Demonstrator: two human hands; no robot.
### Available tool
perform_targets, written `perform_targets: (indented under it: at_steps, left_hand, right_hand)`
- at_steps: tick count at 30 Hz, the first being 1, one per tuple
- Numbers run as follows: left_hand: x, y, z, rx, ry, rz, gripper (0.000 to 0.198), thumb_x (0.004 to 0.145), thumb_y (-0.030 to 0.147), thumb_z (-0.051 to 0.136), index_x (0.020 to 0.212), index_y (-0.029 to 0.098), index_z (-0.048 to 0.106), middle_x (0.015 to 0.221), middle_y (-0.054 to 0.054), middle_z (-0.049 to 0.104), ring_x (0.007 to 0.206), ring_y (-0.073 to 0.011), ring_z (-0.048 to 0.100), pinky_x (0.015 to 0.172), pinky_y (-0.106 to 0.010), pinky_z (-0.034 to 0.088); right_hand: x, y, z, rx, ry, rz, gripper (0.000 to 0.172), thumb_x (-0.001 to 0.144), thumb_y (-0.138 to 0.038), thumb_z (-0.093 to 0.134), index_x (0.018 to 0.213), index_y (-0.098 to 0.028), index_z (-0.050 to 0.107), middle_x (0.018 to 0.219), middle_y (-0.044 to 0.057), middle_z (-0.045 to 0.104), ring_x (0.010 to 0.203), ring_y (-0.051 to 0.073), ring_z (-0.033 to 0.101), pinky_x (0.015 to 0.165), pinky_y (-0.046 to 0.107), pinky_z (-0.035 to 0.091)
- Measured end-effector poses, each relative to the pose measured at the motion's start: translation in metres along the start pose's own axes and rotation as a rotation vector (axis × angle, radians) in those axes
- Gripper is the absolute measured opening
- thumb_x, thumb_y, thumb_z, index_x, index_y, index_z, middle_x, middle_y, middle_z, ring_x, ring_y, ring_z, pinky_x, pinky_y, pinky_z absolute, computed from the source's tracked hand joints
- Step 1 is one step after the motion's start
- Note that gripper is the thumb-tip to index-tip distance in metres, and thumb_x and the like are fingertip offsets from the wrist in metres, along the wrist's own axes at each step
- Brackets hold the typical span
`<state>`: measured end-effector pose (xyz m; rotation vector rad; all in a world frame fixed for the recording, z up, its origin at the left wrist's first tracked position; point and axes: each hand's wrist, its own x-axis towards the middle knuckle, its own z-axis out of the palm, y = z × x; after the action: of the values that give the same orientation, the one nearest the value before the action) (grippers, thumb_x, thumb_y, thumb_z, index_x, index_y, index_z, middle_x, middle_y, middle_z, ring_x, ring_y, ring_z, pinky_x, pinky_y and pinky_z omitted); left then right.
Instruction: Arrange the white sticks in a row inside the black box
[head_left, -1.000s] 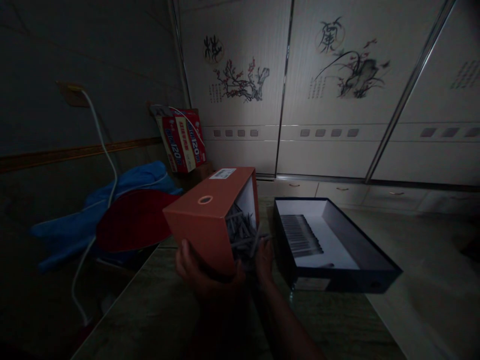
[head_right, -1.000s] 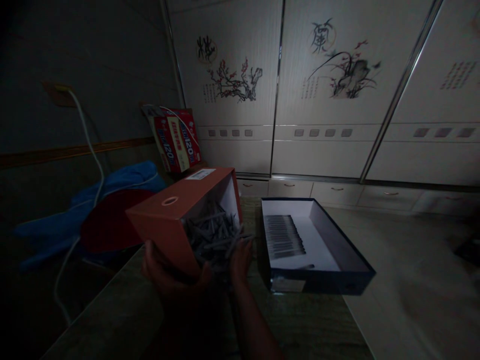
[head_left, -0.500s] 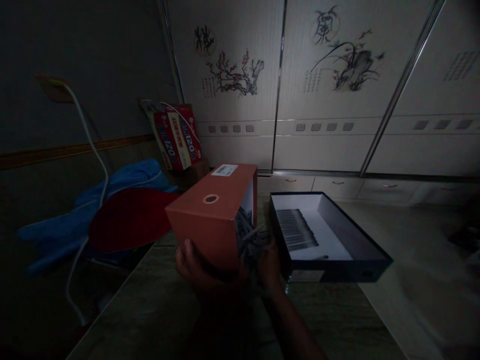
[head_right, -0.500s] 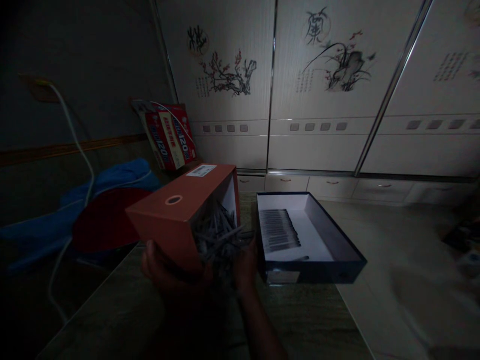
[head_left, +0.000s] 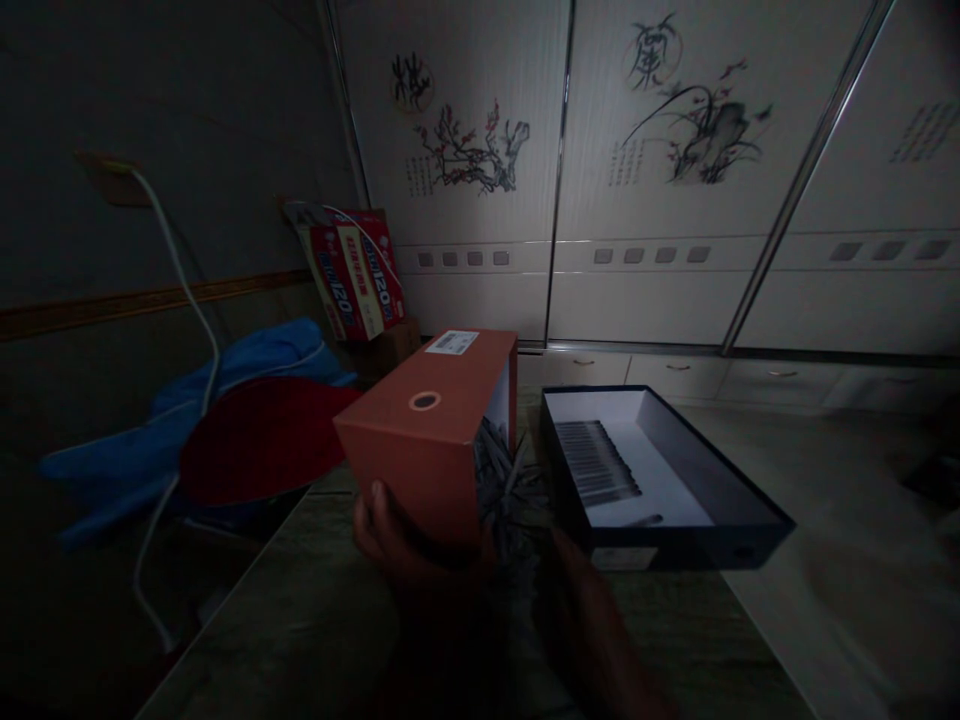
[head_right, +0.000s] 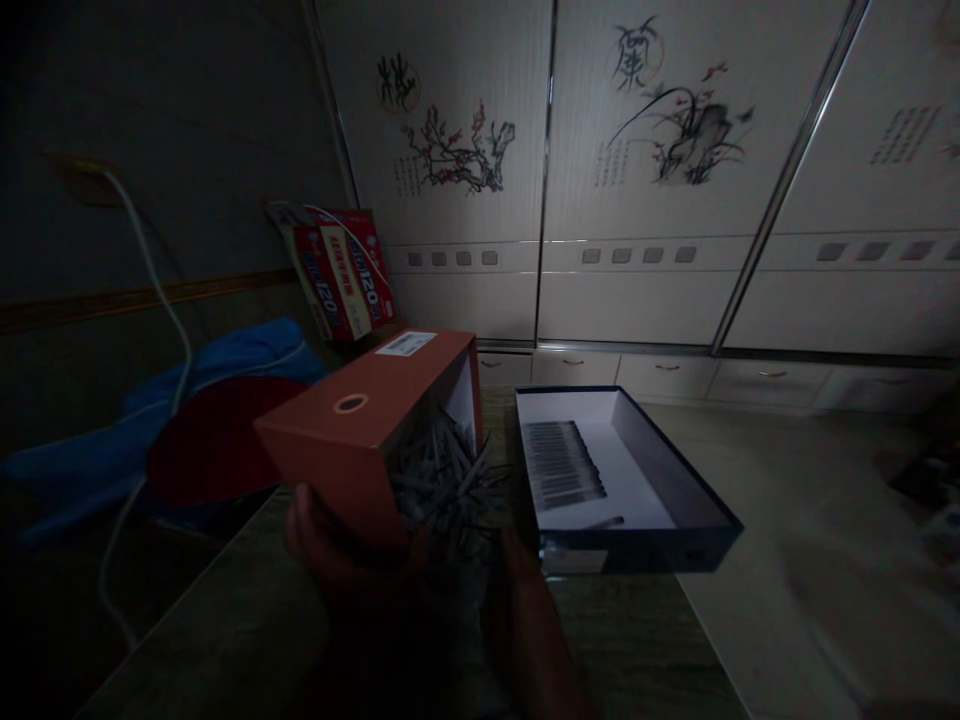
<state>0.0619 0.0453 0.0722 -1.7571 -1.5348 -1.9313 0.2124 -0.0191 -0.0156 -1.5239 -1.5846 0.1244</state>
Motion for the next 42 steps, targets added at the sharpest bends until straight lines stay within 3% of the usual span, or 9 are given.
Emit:
perform_targets:
  at_steps: [3, 6, 9, 15, 23, 29, 33, 38, 42]
  left_hand:
    - [0.0, 0.0, -0.001, 0.005, -0.005, 0.009, 0.115, 0.041, 0.037, 0.076, 0.138, 0.005, 0.023, 0.135, -0.028, 0.031, 0.123, -0.0424, 0.034, 0.099, -0.058, 0.029]
    - [0.0, -0.001, 0.0, -0.004, -0.001, 0.0, 0.117, 0.04, 0.038, 0.077, 0.138, 0.007, 0.023, 0.135, -0.027, 0.032, 0.124, -0.042, 0.033, 0.1, -0.058, 0.029]
    - [0.0, 0.0, -0.001, -0.016, -0.011, -0.029, 0.116, 0.041, 0.038, 0.077, 0.138, 0.006, 0.023, 0.136, -0.027, 0.031, 0.125, -0.0421, 0.032, 0.099, -0.057, 0.03]
    - [0.004, -0.008, -0.005, -0.024, -0.073, 0.002, 0.117, 0.044, 0.033, 0.077, 0.141, 0.009, 0.016, 0.139, -0.026, 0.026, 0.128, -0.0419, 0.03, 0.101, -0.056, 0.03]
    - [0.005, -0.014, -0.002, -0.038, -0.1, 0.049, 0.123, 0.039, 0.037, 0.079, 0.14, 0.006, 0.016, 0.138, -0.028, 0.024, 0.128, -0.0424, 0.028, 0.101, -0.056, 0.03]
    - [0.007, -0.012, -0.002, -0.015, -0.101, 0.127, 0.12, 0.039, 0.038, 0.078, 0.139, 0.009, 0.018, 0.139, -0.026, 0.025, 0.126, -0.0421, 0.03, 0.1, -0.055, 0.03]
    - [0.008, -0.013, -0.001, -0.005, -0.077, 0.177, 0.123, 0.035, 0.039, 0.079, 0.139, 0.011, 0.02, 0.137, -0.025, 0.027, 0.124, -0.0453, 0.032, 0.096, -0.058, 0.033]
    - [0.008, -0.013, 0.001, 0.034, -0.077, 0.343, 0.125, 0.037, 0.041, 0.079, 0.141, 0.013, 0.016, 0.137, -0.026, 0.027, 0.122, -0.0479, 0.031, 0.091, -0.061, 0.035]
    - [0.006, -0.01, 0.002, 0.003, -0.07, 0.258, 0.122, 0.038, 0.038, 0.079, 0.141, 0.014, 0.018, 0.141, -0.024, 0.024, 0.125, -0.0452, 0.03, 0.095, -0.058, 0.035]
  right_hand:
    - [-0.039, 0.007, -0.002, -0.208, -0.002, -0.12, 0.059, 0.086, -0.019, 0.043, 0.142, -0.02, 0.026, 0.139, 0.01, 0.042, 0.124, 0.024, 0.043, 0.096, 0.038, 0.045]
    - [-0.069, 0.024, 0.011, -0.373, -0.035, -0.406, 0.062, 0.086, -0.011, 0.039, 0.144, -0.018, 0.019, 0.137, 0.007, 0.045, 0.126, 0.021, 0.041, 0.098, 0.033, 0.044]
    - [-0.076, 0.031, 0.023, -0.509, -0.047, -0.498, 0.064, 0.082, -0.003, 0.036, 0.144, -0.016, 0.02, 0.137, 0.007, 0.043, 0.128, 0.021, 0.036, 0.1, 0.034, 0.041]
    - [-0.038, 0.006, 0.029, -0.623, 0.019, -0.335, 0.074, 0.075, 0.006, 0.03, 0.144, -0.009, 0.01, 0.145, 0.011, 0.029, 0.134, 0.025, 0.024, 0.096, 0.042, 0.044]
    - [0.016, -0.005, 0.041, -0.513, -0.055, -0.43, 0.051, 0.081, -0.013, 0.048, 0.131, -0.011, 0.042, 0.14, 0.016, 0.039, 0.135, 0.029, 0.02, 0.102, 0.055, 0.032]
    - [0.03, 0.004, 0.039, -0.355, -0.136, -0.342, 0.065, 0.082, -0.014, 0.046, 0.142, -0.014, 0.021, 0.148, 0.015, 0.023, 0.137, 0.024, 0.014, 0.105, 0.051, 0.028]
    - [0.041, 0.001, 0.043, -0.373, -0.098, -0.295, 0.066, 0.081, -0.016, 0.048, 0.141, -0.011, 0.024, 0.146, 0.02, 0.025, 0.136, 0.029, 0.016, 0.104, 0.057, 0.026]
    - [0.066, -0.023, 0.043, -0.382, -0.096, -0.422, 0.059, 0.087, -0.016, 0.041, 0.142, -0.02, 0.023, 0.145, 0.01, 0.033, 0.135, 0.027, 0.021, 0.105, 0.059, 0.021]
    - [0.088, -0.035, 0.044, -0.33, -0.163, -0.452, 0.056, 0.089, -0.029, 0.041, 0.142, -0.026, 0.023, 0.146, 0.006, 0.031, 0.133, 0.028, 0.025, 0.105, 0.06, 0.02]
